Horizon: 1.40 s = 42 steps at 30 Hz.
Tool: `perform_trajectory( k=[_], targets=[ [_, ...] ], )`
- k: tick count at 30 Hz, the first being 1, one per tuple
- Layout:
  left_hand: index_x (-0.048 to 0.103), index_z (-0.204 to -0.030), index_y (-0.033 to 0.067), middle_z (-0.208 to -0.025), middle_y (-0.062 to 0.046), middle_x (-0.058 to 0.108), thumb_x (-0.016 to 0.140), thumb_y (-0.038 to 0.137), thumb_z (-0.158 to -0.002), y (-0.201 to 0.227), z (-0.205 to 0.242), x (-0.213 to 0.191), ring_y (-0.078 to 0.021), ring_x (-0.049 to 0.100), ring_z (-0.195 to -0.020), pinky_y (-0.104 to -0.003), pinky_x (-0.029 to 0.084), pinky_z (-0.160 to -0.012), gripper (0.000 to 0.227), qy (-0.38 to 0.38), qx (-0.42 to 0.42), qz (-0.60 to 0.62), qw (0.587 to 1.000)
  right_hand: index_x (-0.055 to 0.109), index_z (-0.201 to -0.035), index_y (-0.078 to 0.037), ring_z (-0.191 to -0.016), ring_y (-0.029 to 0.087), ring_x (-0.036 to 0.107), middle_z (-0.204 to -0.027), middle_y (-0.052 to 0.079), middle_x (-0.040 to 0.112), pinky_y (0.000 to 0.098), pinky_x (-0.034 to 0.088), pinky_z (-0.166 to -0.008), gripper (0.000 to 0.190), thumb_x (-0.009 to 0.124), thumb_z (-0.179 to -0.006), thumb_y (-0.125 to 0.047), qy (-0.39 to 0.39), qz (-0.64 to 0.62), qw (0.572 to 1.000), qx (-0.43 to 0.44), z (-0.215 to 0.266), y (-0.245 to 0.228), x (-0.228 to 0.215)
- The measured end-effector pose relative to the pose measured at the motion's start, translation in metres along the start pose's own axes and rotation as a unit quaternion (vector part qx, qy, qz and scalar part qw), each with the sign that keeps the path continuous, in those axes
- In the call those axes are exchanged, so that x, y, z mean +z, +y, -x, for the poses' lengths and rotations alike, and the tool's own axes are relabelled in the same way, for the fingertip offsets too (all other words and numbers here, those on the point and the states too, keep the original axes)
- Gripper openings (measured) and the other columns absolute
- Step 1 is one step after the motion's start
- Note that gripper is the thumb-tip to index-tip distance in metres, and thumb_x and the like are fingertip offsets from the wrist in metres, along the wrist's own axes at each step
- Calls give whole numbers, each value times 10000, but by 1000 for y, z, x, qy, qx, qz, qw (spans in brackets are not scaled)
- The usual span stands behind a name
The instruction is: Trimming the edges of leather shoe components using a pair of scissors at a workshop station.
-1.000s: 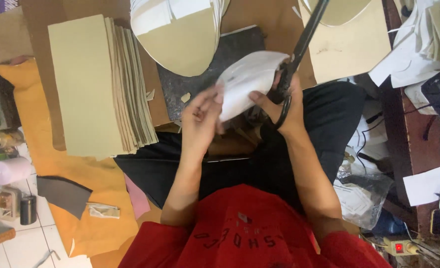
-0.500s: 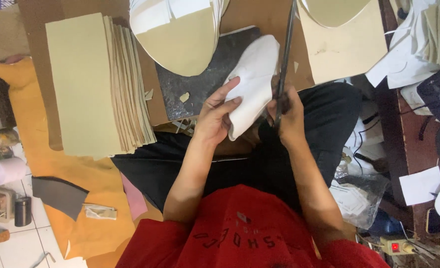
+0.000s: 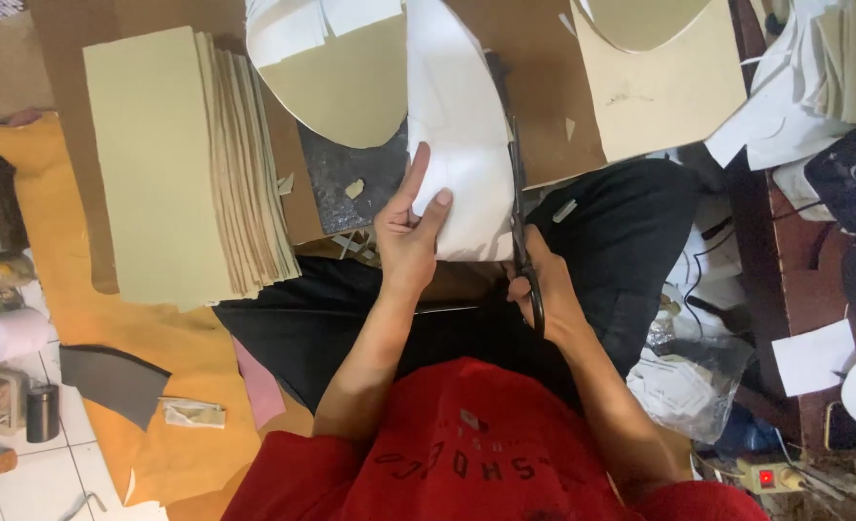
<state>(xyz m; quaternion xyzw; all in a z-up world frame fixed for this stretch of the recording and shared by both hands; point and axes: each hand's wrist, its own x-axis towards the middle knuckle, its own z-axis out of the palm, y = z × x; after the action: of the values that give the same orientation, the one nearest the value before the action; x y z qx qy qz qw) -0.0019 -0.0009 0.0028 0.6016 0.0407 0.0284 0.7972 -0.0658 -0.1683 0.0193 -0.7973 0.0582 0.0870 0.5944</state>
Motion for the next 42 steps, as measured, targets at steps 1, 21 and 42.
perform_trajectory(
  k=[1, 21, 42],
  targets=[
    [584, -1495, 148, -1592, -148, 482, 704, 54, -1032, 2, 0, 1, -270, 292, -1531, -455, 333, -1242, 487, 2, 2, 1, 1000, 542, -943, -92, -551, 235, 683, -591, 80, 590, 350, 563, -579, 934, 408, -636, -965, -2, 1, 1000, -2, -2, 0, 0],
    [549, -1503, 83, -1480, -204, 584, 626, -30, -1004, -16, -8, -18, -247, 593, -1331, -472, 523, -1112, 518, -2, -31, 182, 983, 503, -829, -36, -369, 270, 580, -534, 147, 585, 321, 467, -374, 515, 519, -1037, -507, 100, -42, 994, 20, -9, 18, -8],
    [444, -1595, 18, -1660, -126, 436, 347, 896, -861, -41, -36, -108, -222, 410, -1534, -415, 272, -1316, 1148, -292, -261, 477, 787, 407, -1351, 29, -1081, 249, 538, -1260, 171, 554, 331, 454, -1011, 510, 550, -865, 85, -12, -207, 966, -155, -65, -9, -29]
  ],
)
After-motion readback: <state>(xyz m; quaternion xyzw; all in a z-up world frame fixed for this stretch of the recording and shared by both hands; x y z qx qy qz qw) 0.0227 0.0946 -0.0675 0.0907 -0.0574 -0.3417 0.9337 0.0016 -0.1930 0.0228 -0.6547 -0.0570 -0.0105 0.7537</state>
